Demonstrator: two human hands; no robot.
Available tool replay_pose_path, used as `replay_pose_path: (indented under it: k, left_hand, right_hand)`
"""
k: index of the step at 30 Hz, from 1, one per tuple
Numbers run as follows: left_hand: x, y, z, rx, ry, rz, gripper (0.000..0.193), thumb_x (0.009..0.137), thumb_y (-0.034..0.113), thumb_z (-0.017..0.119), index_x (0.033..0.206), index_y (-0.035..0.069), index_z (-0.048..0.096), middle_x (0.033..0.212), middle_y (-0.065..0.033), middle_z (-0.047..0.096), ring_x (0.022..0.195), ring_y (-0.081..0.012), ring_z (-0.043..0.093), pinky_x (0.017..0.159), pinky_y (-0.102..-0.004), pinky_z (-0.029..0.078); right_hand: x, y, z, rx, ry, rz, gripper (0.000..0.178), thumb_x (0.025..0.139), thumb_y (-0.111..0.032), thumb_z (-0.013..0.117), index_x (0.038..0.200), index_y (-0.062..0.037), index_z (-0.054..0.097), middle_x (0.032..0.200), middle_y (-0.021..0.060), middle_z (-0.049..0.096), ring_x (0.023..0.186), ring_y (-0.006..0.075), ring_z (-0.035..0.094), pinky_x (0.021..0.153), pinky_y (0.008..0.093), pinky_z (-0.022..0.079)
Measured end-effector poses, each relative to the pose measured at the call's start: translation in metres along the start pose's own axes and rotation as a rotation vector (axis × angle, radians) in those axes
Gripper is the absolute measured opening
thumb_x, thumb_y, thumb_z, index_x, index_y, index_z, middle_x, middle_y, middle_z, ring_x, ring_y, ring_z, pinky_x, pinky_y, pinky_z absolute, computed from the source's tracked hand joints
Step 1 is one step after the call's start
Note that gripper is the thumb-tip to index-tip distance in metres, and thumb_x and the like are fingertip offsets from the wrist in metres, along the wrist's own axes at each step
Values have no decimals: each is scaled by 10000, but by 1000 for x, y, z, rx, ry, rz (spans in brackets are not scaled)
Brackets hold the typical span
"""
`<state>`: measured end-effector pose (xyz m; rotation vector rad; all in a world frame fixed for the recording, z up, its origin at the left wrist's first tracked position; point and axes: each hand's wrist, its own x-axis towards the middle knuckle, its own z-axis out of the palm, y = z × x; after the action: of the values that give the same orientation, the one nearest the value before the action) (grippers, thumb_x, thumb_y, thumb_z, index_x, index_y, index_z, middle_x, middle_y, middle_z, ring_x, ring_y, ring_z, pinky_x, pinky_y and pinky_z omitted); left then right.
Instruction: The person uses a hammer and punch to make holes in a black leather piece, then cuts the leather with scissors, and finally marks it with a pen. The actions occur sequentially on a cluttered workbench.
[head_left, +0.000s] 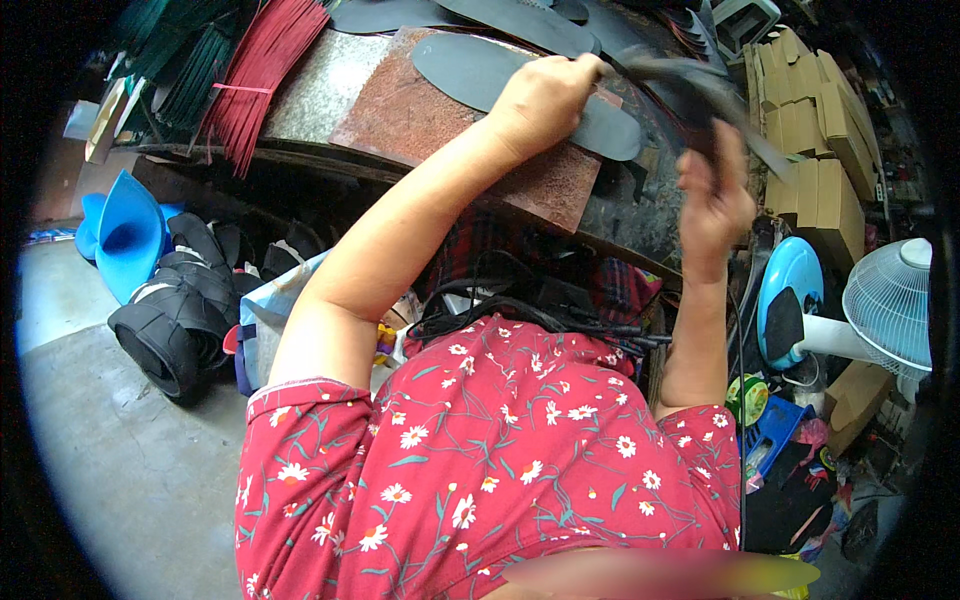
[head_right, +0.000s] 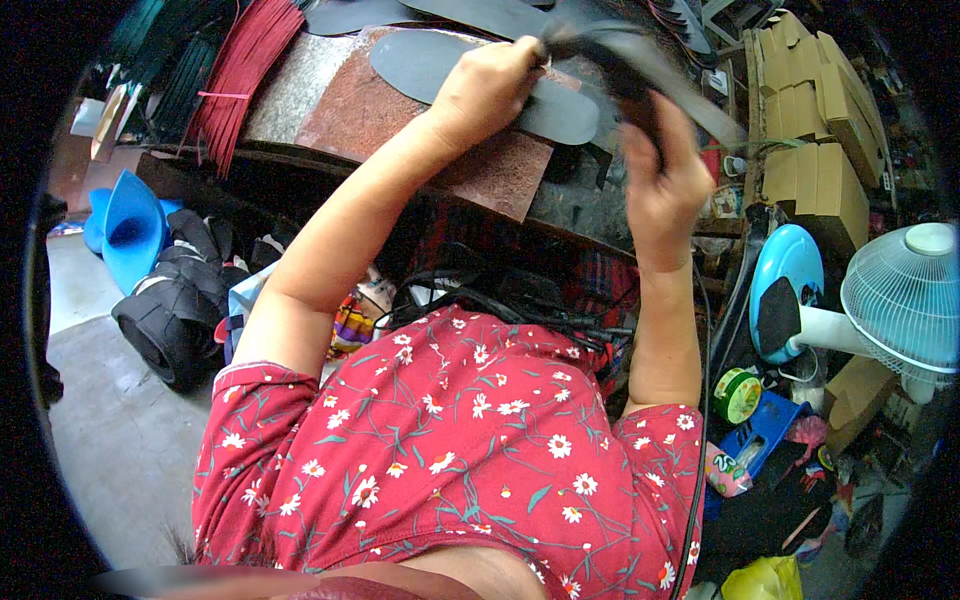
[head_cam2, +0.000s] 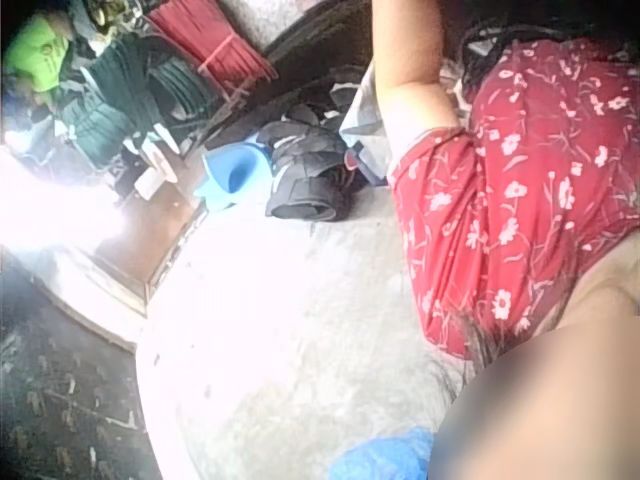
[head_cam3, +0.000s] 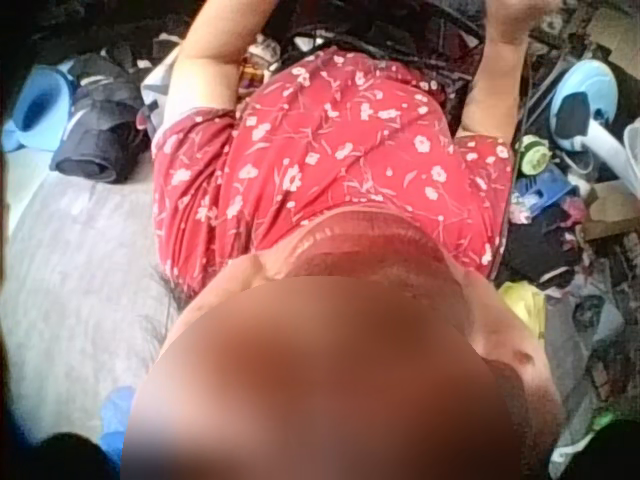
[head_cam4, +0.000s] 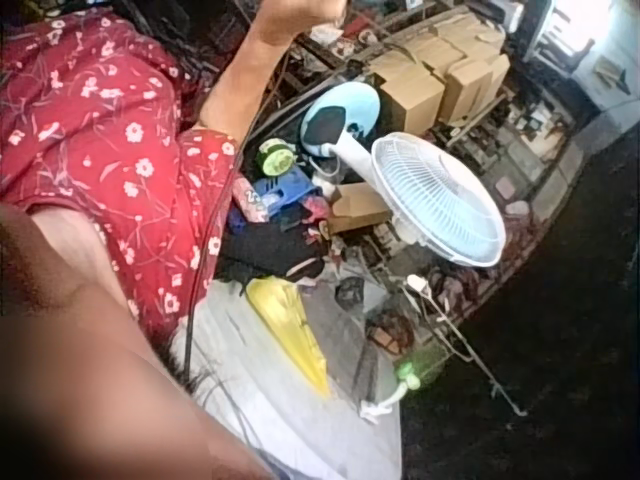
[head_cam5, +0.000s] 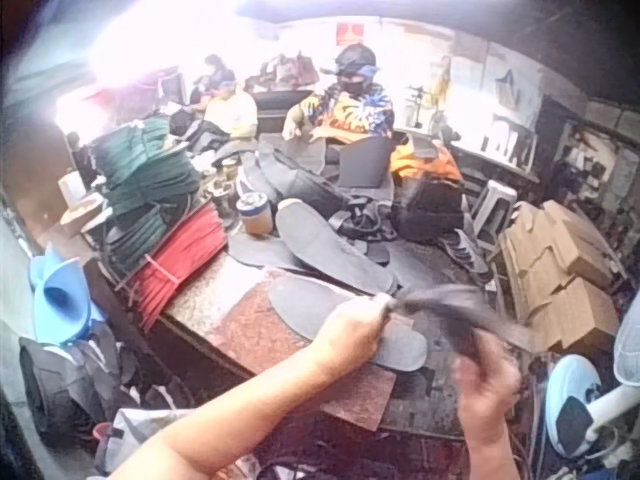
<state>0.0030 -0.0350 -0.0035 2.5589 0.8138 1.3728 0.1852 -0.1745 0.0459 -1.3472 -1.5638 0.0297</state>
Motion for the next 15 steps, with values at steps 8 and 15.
replay_pose_path:
  k: [8,15]
  left_hand:
    - [2,-25,-7,-595,321,-615,155,868,102,662,929,-19,587,809,-171,689,745,-230,697,710,-338,569]
    - [-10,-47,-24,-400,129,-643,130,860,82,675,947,0,625,842,-105,707,761,-146,691,694,-282,553]
  right_hand:
    - [-7,22,18,-349,-224,281,399,929,-421,599,1282,-237,607,930,183,700,813,358,685,693,423,521]
    - [-6,28,23,-310,-222,259,406,920,-422,610,1277,-230,614,972,163,703,845,348,689,724,411,522]
